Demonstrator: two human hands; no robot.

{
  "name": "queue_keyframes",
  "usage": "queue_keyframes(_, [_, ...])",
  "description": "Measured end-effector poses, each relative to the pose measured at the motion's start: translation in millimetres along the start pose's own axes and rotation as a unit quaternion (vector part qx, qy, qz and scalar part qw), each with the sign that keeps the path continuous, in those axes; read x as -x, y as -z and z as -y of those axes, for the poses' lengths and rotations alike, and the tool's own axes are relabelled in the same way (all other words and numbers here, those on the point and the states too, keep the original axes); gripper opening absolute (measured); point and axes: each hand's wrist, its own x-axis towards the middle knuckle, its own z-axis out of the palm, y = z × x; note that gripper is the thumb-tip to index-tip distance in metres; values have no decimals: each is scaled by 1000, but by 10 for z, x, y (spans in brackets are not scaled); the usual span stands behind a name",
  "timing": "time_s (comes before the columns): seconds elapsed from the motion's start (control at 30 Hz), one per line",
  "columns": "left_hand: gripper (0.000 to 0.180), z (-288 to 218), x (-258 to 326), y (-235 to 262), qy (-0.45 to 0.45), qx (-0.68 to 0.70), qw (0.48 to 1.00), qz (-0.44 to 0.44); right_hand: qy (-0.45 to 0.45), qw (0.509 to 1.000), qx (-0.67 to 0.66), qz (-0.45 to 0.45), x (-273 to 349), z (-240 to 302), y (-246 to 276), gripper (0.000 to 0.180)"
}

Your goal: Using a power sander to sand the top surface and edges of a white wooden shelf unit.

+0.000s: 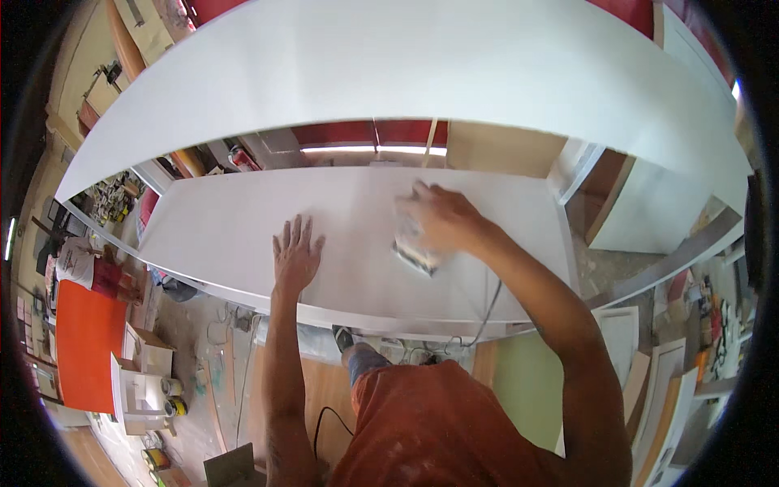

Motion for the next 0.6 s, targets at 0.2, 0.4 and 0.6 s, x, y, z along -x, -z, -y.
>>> queue_keyframes(0.2, [69, -857, -233, -474, -144, -24, 987, -72, -97, 995, -6, -27, 338, -382, 224, 52])
queue_keyframes(0.4, [69, -2221, 348, -314, -240, 449, 850, 134, -283, 956, 14, -74, 148, -1067, 283, 66])
queue_keyframes(0.6, [72, -2626, -184, 151, -128, 638, 751, 115, -135, 977, -141, -86, 434, -1137, 197, 96])
